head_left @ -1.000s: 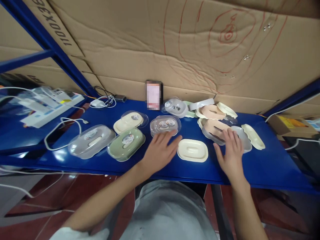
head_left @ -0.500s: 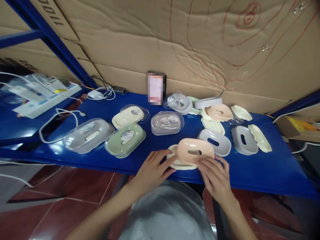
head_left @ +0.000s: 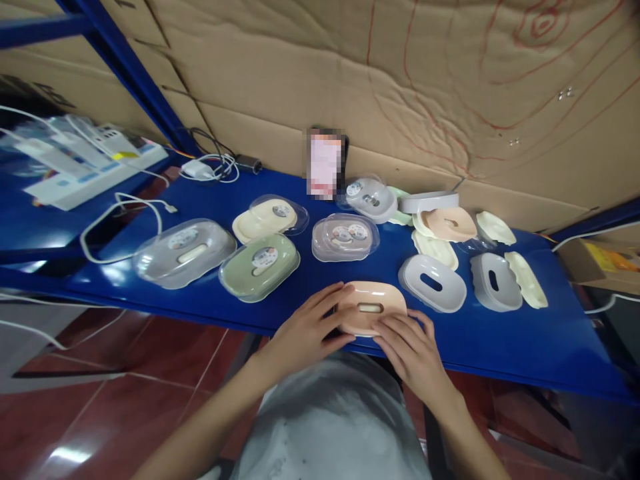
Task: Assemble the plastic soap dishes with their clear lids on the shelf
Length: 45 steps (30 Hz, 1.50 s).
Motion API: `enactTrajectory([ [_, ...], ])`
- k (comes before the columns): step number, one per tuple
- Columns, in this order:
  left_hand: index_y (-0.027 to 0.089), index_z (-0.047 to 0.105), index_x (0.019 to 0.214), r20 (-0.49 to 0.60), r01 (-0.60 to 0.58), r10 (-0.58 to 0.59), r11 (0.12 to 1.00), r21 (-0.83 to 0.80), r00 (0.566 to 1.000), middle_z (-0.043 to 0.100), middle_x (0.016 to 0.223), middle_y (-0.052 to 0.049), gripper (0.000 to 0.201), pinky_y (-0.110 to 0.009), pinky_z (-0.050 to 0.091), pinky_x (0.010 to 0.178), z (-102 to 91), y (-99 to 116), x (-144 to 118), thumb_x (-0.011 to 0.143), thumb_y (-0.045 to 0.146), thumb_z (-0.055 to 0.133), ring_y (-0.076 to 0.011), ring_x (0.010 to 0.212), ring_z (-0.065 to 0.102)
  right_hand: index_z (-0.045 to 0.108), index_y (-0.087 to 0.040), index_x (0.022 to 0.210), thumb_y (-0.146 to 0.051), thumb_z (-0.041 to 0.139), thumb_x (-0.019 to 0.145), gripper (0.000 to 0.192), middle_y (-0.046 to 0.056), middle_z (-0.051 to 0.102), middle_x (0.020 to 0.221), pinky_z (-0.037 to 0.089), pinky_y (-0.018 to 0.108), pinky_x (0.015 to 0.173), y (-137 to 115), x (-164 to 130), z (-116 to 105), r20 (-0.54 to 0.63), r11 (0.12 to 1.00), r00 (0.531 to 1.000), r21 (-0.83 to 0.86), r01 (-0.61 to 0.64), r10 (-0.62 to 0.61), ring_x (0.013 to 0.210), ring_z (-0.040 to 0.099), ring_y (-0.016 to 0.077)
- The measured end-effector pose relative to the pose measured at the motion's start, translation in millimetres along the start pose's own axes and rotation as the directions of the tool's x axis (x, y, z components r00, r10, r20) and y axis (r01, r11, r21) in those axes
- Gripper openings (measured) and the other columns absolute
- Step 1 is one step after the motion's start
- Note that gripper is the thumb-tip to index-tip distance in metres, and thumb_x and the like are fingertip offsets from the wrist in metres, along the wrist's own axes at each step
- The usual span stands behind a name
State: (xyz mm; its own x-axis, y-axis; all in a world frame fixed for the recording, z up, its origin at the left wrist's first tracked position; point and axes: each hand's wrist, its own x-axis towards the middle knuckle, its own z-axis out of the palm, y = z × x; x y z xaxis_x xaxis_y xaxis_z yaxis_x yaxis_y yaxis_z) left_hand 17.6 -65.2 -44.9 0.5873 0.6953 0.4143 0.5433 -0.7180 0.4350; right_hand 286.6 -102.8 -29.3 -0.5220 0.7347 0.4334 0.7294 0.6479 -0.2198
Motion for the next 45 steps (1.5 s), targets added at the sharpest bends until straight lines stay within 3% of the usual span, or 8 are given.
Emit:
enactTrajectory([
  [6, 0.020, 0.058, 0.146, -0.037, -0.036, 0.037, 0.999, 0.022, 0.999, 0.059, 0.158, -0.013, 0.044, -0.054, 0.050, 0.126, 3.6, 0, 0, 0.104, 0.024, 0.068, -0.0323, 0.158, 0.044, 0.065, -0.029, 0.144, -0.020, 0.058, 0.109, 0.037, 0.007, 0.074, 0.140, 0.045, 0.048, 0.117, 14, 1, 0, 0.064, 0.996, 0.998, 0.087, -0.002, -0.003, 0.132, 0.067, 0.0237],
  [13, 0.022, 0.059, 0.143, -0.103, 0.062, -0.068, 0.996, -0.057, 0.992, 0.050, 0.162, -0.016, 0.039, -0.052, 0.053, 0.123, 3.7, 2, -2, 0.104, 0.021, 0.064, -0.0319, 0.157, 0.045, 0.039, -0.030, 0.168, -0.036, 0.044, 0.114, 0.055, 0.010, 0.046, 0.170, 0.040, 0.057, 0.129, 83, 41, -5, 0.085, 0.954, 0.969, 0.173, -0.244, 0.232, 0.160, 0.041, 0.0284],
  [18, 0.025, 0.055, 0.150, -0.082, 0.055, -0.063, 0.994, -0.093, 0.995, 0.045, 0.168, -0.014, 0.045, -0.052, 0.050, 0.125, 3.9, -2, -6, 0.106, 0.027, 0.064, -0.0313, 0.159, 0.042, 0.033, -0.032, 0.171, -0.045, 0.059, 0.108, 0.070, 0.007, 0.027, 0.179, 0.029, 0.055, 0.135, 107, 105, 10, 0.192, 0.960, 0.980, 0.262, -0.101, 0.051, 0.167, 0.024, 0.0283],
  [24, 0.026, 0.056, 0.148, -0.087, 0.103, -0.115, 0.985, -0.137, 0.990, 0.047, 0.165, -0.015, 0.044, -0.052, 0.050, 0.124, 5.0, -6, -8, 0.105, 0.028, 0.067, -0.0303, 0.156, 0.048, 0.051, -0.029, 0.163, -0.043, 0.065, 0.105, 0.061, 0.011, 0.043, 0.172, 0.039, 0.050, 0.130, 112, 145, 36, 0.117, 0.942, 0.993, 0.332, -0.047, 0.008, 0.158, 0.044, 0.0282],
  [29, 0.029, 0.047, 0.158, -0.137, 0.150, -0.178, 0.969, -0.194, 0.974, 0.044, 0.164, -0.016, 0.061, -0.051, 0.053, 0.122, 4.6, -5, -8, 0.102, 0.026, 0.072, -0.0306, 0.150, 0.053, 0.056, -0.034, 0.158, -0.038, 0.069, 0.104, 0.056, 0.007, 0.048, 0.169, 0.045, 0.049, 0.127, 86, 106, 4, -0.053, 0.971, 0.996, 0.233, -0.061, 0.075, 0.153, 0.051, 0.0288],
  [33, 0.032, 0.046, 0.158, -0.246, 0.123, -0.176, 0.969, -0.214, 0.953, 0.040, 0.167, -0.015, 0.063, -0.051, 0.053, 0.122, 7.9, -6, -10, 0.102, 0.022, 0.072, -0.0297, 0.150, 0.054, 0.051, -0.039, 0.161, -0.032, 0.072, 0.103, 0.062, 0.007, 0.051, 0.167, 0.053, 0.048, 0.120, 57, 54, -20, -0.044, 0.972, 0.994, 0.218, -0.090, 0.102, 0.149, 0.056, 0.0301],
  [38, 0.032, 0.052, 0.153, -0.276, 0.069, -0.122, 0.979, -0.192, 0.953, 0.047, 0.162, -0.014, 0.055, -0.050, 0.054, 0.121, 10.7, -7, -8, 0.103, 0.021, 0.070, -0.0289, 0.151, 0.053, 0.049, -0.039, 0.162, -0.028, 0.071, 0.103, 0.064, 0.009, 0.053, 0.165, 0.057, 0.053, 0.116, 38, 16, -12, -0.050, 0.979, 0.995, 0.189, -0.071, 0.082, 0.147, 0.058, 0.0314],
  [45, 0.030, 0.060, 0.147, -0.261, 0.084, -0.134, 0.978, -0.193, 0.956, 0.054, 0.156, -0.013, 0.047, -0.048, 0.056, 0.119, 8.3, -8, -6, 0.102, 0.026, 0.072, -0.0273, 0.143, 0.060, 0.042, -0.037, 0.167, -0.027, 0.064, 0.107, 0.065, 0.012, 0.050, 0.167, 0.055, 0.057, 0.116, 34, 13, 6, -0.016, 0.995, 1.000, 0.094, -0.025, 0.027, 0.151, 0.053, 0.0328],
])
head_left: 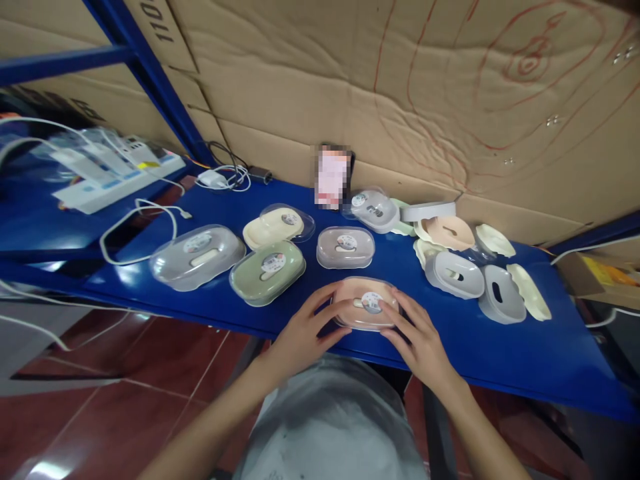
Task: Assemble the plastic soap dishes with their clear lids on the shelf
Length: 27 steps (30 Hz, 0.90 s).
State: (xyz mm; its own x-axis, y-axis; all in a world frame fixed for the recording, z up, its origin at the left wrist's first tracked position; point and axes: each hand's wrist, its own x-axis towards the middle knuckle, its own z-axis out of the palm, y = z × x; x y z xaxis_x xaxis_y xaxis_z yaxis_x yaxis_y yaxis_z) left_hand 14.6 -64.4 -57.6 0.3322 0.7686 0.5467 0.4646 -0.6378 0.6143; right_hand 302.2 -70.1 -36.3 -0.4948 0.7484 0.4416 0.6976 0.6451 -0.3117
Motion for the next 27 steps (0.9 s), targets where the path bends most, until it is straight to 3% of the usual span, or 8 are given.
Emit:
enactTrajectory([
  [5, 0.029, 0.062, 0.143, -0.016, 0.044, -0.043, 0.999, 0.012, 0.999, 0.058, 0.152, -0.013, 0.044, -0.048, 0.059, 0.116, -2.2, 1, 3, 0.100, 0.031, 0.075, -0.0287, 0.140, 0.063, 0.035, -0.035, 0.170, -0.024, 0.064, 0.106, 0.070, 0.013, 0.052, 0.166, 0.056, 0.056, 0.114, -2, 3, 3, -0.001, 0.993, 0.999, -0.107, 0.046, -0.047, 0.150, 0.054, 0.0334],
  [10, 0.029, 0.061, 0.140, 0.019, 0.103, -0.103, 0.995, 0.015, 0.994, 0.059, 0.149, -0.013, 0.043, -0.050, 0.060, 0.114, -1.8, 1, 3, 0.100, 0.033, 0.076, -0.0295, 0.139, 0.064, 0.033, -0.036, 0.171, -0.024, 0.062, 0.107, 0.071, 0.012, 0.049, 0.168, 0.054, 0.057, 0.118, -1, 5, 3, 0.026, 0.994, 0.999, -0.098, 0.038, -0.035, 0.153, 0.050, 0.0331],
  [15, 0.029, 0.057, 0.147, 0.021, 0.033, -0.034, 0.999, 0.030, 0.999, 0.053, 0.155, -0.015, 0.047, -0.048, 0.061, 0.113, 0.9, 1, -1, 0.103, 0.032, 0.071, -0.0292, 0.140, 0.063, 0.029, -0.037, 0.172, -0.029, 0.070, 0.103, 0.080, 0.010, 0.043, 0.172, 0.054, 0.056, 0.120, 0, -1, 2, 0.055, 0.997, 0.998, -0.066, 0.030, -0.027, 0.156, 0.047, 0.0345],
  [27, 0.025, 0.056, 0.146, 0.032, -0.039, 0.034, 0.982, 0.187, 0.999, 0.056, 0.154, -0.015, 0.039, -0.046, 0.060, 0.112, 0.9, 5, 2, 0.108, 0.034, 0.062, -0.0277, 0.144, 0.059, 0.026, -0.038, 0.173, -0.028, 0.070, 0.104, 0.082, 0.012, 0.050, 0.167, 0.058, 0.055, 0.114, -6, -5, 4, 0.026, 0.984, 0.999, -0.175, 0.031, -0.027, 0.151, 0.053, 0.0341],
])
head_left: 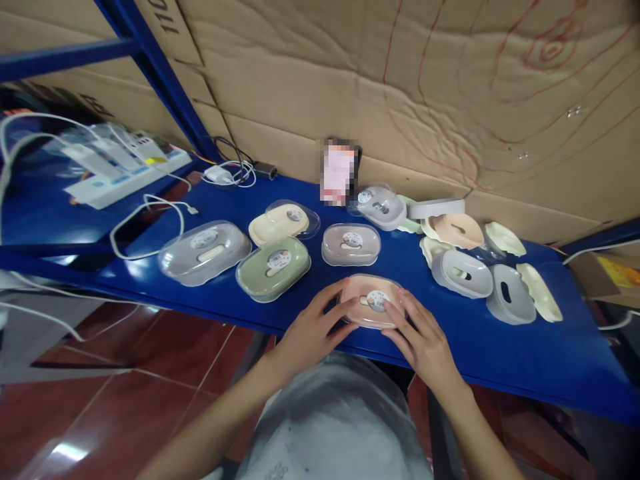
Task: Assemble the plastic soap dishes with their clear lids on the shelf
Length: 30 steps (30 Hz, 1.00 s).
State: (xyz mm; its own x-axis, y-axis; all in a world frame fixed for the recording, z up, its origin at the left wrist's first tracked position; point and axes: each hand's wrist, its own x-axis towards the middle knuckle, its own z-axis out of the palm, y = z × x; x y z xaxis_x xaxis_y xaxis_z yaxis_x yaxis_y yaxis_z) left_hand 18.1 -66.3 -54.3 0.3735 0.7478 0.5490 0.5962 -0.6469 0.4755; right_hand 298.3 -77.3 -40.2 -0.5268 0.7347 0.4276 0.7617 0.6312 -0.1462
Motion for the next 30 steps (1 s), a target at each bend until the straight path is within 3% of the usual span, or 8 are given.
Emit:
enactTrajectory([
  [3, 0.025, 0.059, 0.144, -0.040, -0.029, 0.038, 0.979, 0.202, 0.998, 0.058, 0.154, -0.016, 0.040, -0.052, 0.054, 0.115, -14.9, 5, -1, 0.105, 0.029, 0.067, -0.0317, 0.142, 0.059, 0.026, -0.036, 0.173, -0.030, 0.069, 0.104, 0.081, 0.013, 0.051, 0.166, 0.059, 0.055, 0.111, 0, 2, -2, 0.005, 0.999, 1.000, -0.040, 0.018, -0.018, 0.149, 0.055, 0.0354],
  [6, 0.028, 0.067, 0.134, -0.194, 0.134, -0.050, 0.882, 0.452, 0.980, 0.065, 0.146, -0.014, 0.036, -0.059, 0.047, 0.114, -38.1, 3, -11, 0.099, 0.027, 0.076, -0.0343, 0.128, 0.066, 0.029, -0.034, 0.172, -0.030, 0.068, 0.105, 0.078, 0.015, 0.052, 0.165, 0.058, 0.056, 0.110, 3, 8, -4, 0.039, 0.996, 0.999, -0.079, 0.034, -0.031, 0.147, 0.056, 0.0368],
  [9, 0.027, 0.070, 0.126, -0.271, 0.284, -0.152, 0.777, 0.562, 0.950, 0.068, 0.138, -0.014, 0.030, -0.061, 0.049, 0.106, -57.3, -7, -25, 0.097, 0.027, 0.077, -0.0369, 0.119, 0.068, 0.038, -0.034, 0.169, -0.033, 0.066, 0.106, 0.069, 0.015, 0.055, 0.162, 0.056, 0.057, 0.111, 5, 22, -4, 0.086, 0.993, 0.995, -0.096, 0.064, -0.056, 0.144, 0.058, 0.0368],
  [15, 0.023, 0.067, 0.129, -0.250, 0.284, -0.186, 0.848, 0.448, 0.950, 0.060, 0.145, -0.018, 0.029, -0.058, 0.056, 0.105, -66.6, -34, -29, 0.100, 0.025, 0.072, -0.0407, 0.134, 0.061, 0.047, -0.033, 0.164, -0.031, 0.062, 0.107, 0.059, 0.013, 0.059, 0.159, 0.050, 0.056, 0.118, 1, 58, -4, 0.131, 0.983, 0.981, -0.092, 0.157, -0.145, 0.143, 0.059, 0.0330],
  [22, 0.024, 0.052, 0.152, -0.139, 0.222, -0.191, 0.939, 0.261, 0.972, 0.036, 0.169, -0.018, 0.049, -0.064, 0.044, 0.124, -65.2, -61, -12, 0.105, 0.029, 0.066, -0.0420, 0.159, 0.038, 0.039, -0.032, 0.169, -0.027, 0.059, 0.108, 0.064, 0.015, 0.051, 0.166, 0.049, 0.058, 0.120, -6, 91, 14, 0.151, 0.993, 0.984, -0.062, 0.104, -0.094, 0.146, 0.057, 0.0351],
  [25, 0.027, 0.048, 0.156, -0.173, 0.221, -0.178, 0.935, 0.278, 0.969, 0.032, 0.172, -0.018, 0.058, -0.066, 0.040, 0.126, -63.2, -58, -11, 0.102, 0.028, 0.070, -0.0431, 0.161, 0.034, 0.025, -0.026, 0.174, -0.031, 0.055, 0.110, 0.071, 0.017, 0.038, 0.174, 0.044, 0.057, 0.126, -2, 101, 12, 0.153, 0.997, 0.985, 0.028, 0.077, -0.081, 0.156, 0.046, 0.0338],
  [27, 0.029, 0.050, 0.155, -0.218, 0.202, -0.140, 0.934, 0.294, 0.966, 0.038, 0.169, -0.017, 0.059, -0.064, 0.042, 0.125, -61.7, -51, -14, 0.100, 0.025, 0.073, -0.0419, 0.158, 0.039, 0.017, -0.026, 0.176, -0.036, 0.053, 0.111, 0.075, 0.016, 0.036, 0.175, 0.038, 0.058, 0.131, 9, 97, 2, 0.136, 0.999, 0.991, 0.047, 0.014, -0.021, 0.160, 0.040, 0.0324],
  [30, 0.031, 0.055, 0.150, -0.226, 0.140, -0.079, 0.953, 0.268, 0.971, 0.051, 0.157, -0.014, 0.056, -0.056, 0.052, 0.117, -57.0, -35, -18, 0.099, 0.018, 0.072, -0.0363, 0.146, 0.053, 0.022, -0.024, 0.175, -0.041, 0.051, 0.111, 0.072, 0.017, 0.046, 0.169, 0.032, 0.065, 0.130, 36, 68, -17, 0.015, 0.975, 0.979, -0.096, -0.203, 0.205, 0.157, 0.044, 0.0370],
])
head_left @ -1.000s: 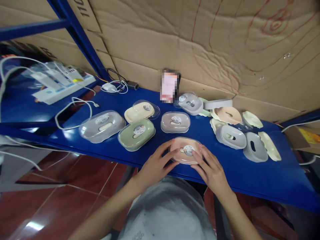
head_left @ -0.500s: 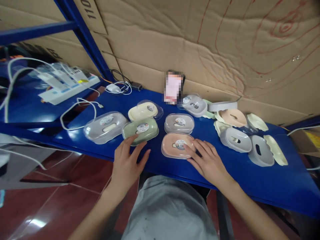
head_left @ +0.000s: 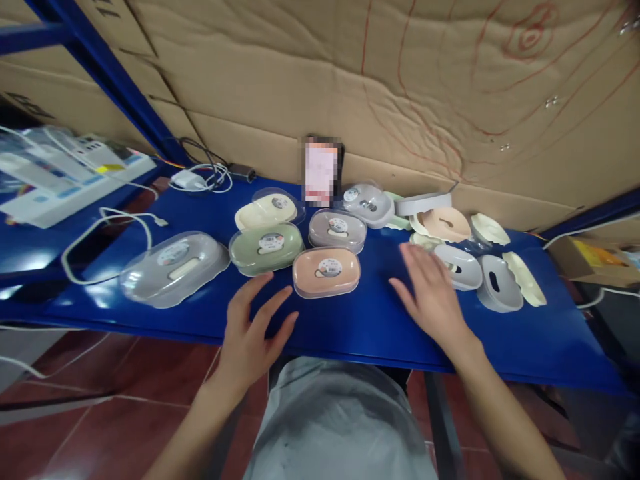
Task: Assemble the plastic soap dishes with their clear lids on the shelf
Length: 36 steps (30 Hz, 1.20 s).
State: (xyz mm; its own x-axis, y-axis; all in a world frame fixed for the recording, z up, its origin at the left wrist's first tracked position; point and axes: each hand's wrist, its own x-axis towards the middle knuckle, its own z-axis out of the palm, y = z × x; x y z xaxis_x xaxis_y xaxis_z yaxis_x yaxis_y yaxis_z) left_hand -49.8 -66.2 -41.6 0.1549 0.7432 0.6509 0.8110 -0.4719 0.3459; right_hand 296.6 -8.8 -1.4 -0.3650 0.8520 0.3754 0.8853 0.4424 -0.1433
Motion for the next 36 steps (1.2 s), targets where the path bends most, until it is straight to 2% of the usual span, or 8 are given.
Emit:
enactTrajectory([
  [5, 0.024, 0.062, 0.138, 0.095, -0.196, 0.219, 0.959, -0.204, 0.971, 0.063, 0.140, -0.013, 0.041, -0.048, 0.059, 0.108, 12.2, 38, -4, 0.099, 0.012, 0.067, -0.0298, 0.131, 0.064, 0.042, -0.014, 0.165, -0.044, 0.052, 0.110, 0.063, 0.025, 0.069, 0.142, 0.040, 0.072, 0.116, 46, -62, -4, -0.162, 0.934, 0.952, -0.209, -0.290, 0.259, 0.132, 0.064, 0.0419],
  [9, 0.020, 0.065, 0.138, 0.240, -0.332, 0.399, 0.903, -0.274, 0.885, 0.065, 0.144, -0.014, 0.035, -0.048, 0.056, 0.112, 29.8, 65, 4, 0.103, 0.016, 0.061, -0.0295, 0.133, 0.063, 0.067, -0.024, 0.143, -0.031, 0.056, 0.110, 0.036, 0.013, 0.077, 0.127, 0.040, 0.062, 0.116, 23, -87, -5, -0.085, 0.978, 0.990, -0.164, -0.125, 0.113, 0.115, 0.072, 0.0320],
  [13, 0.022, 0.057, 0.151, 0.355, -0.357, 0.426, 0.901, -0.244, 0.832, 0.053, 0.162, -0.015, 0.044, -0.054, 0.051, 0.119, 42.7, 77, 12, 0.107, 0.027, 0.060, -0.0351, 0.149, 0.051, 0.058, -0.029, 0.153, -0.027, 0.055, 0.110, 0.042, 0.007, 0.075, 0.136, 0.041, 0.050, 0.120, -3, -79, -12, 0.074, 0.979, 0.984, 0.140, 0.149, -0.161, 0.123, 0.071, 0.0248],
  [15, 0.021, 0.056, 0.151, 0.395, -0.363, 0.425, 0.904, -0.225, 0.814, 0.053, 0.162, -0.015, 0.047, -0.059, 0.051, 0.119, 46.2, 78, 13, 0.107, 0.035, 0.064, -0.0384, 0.152, 0.048, 0.053, -0.030, 0.157, -0.027, 0.050, 0.112, 0.046, 0.008, 0.072, 0.142, 0.043, 0.049, 0.119, 7, -67, -12, 0.031, 0.972, 0.988, 0.184, 0.145, -0.153, 0.131, 0.068, 0.0251],
  [20, 0.018, 0.067, 0.124, 0.310, -0.279, 0.357, 0.922, -0.267, 0.881, 0.072, 0.130, -0.011, 0.019, -0.051, 0.054, 0.118, 47.3, 72, 6, 0.107, 0.024, 0.063, -0.0307, 0.139, 0.060, 0.049, -0.015, 0.160, -0.044, 0.048, 0.112, 0.056, 0.022, 0.068, 0.144, 0.047, 0.061, 0.112, 64, -49, 2, -0.045, 0.982, 0.988, -0.113, -0.150, 0.146, 0.135, 0.063, 0.0398],
  [25, 0.018, 0.065, 0.122, 0.164, -0.173, 0.247, 0.913, -0.369, 0.955, 0.072, 0.123, -0.011, 0.018, -0.042, 0.060, 0.111, 49.1, 70, 2, 0.106, 0.024, 0.066, -0.0256, 0.128, 0.066, 0.063, -0.023, 0.148, -0.037, 0.051, 0.111, 0.041, 0.015, 0.073, 0.130, 0.053, 0.053, 0.106, 63, -76, 3, 0.042, 0.993, 0.993, -0.036, -0.108, 0.110, 0.122, 0.069, 0.0327],
  [30, 0.018, 0.067, 0.117, 0.169, -0.270, 0.324, 0.922, -0.279, 0.931, 0.073, 0.117, -0.009, 0.013, -0.045, 0.060, 0.106, 52.2, 74, 4, 0.105, 0.021, 0.066, -0.0276, 0.123, 0.069, 0.057, -0.034, 0.152, -0.025, 0.046, 0.112, 0.043, 0.008, 0.067, 0.147, 0.039, 0.058, 0.126, 46, -97, -18, 0.131, 0.982, 0.991, 0.184, -0.041, 0.017, 0.146, 0.057, 0.0274],
  [36, 0.016, 0.065, 0.114, 0.191, -0.300, 0.357, 0.914, -0.273, 0.914, 0.073, 0.113, -0.009, 0.011, -0.045, 0.058, 0.103, 49.9, 76, 5, 0.105, 0.020, 0.066, -0.0280, 0.118, 0.069, 0.048, -0.022, 0.161, -0.030, 0.051, 0.109, 0.053, 0.017, 0.056, 0.161, 0.042, 0.063, 0.123, 110, -38, -26, -0.114, 0.991, 0.986, -0.057, -0.125, 0.118, 0.153, 0.049, 0.0367],
])
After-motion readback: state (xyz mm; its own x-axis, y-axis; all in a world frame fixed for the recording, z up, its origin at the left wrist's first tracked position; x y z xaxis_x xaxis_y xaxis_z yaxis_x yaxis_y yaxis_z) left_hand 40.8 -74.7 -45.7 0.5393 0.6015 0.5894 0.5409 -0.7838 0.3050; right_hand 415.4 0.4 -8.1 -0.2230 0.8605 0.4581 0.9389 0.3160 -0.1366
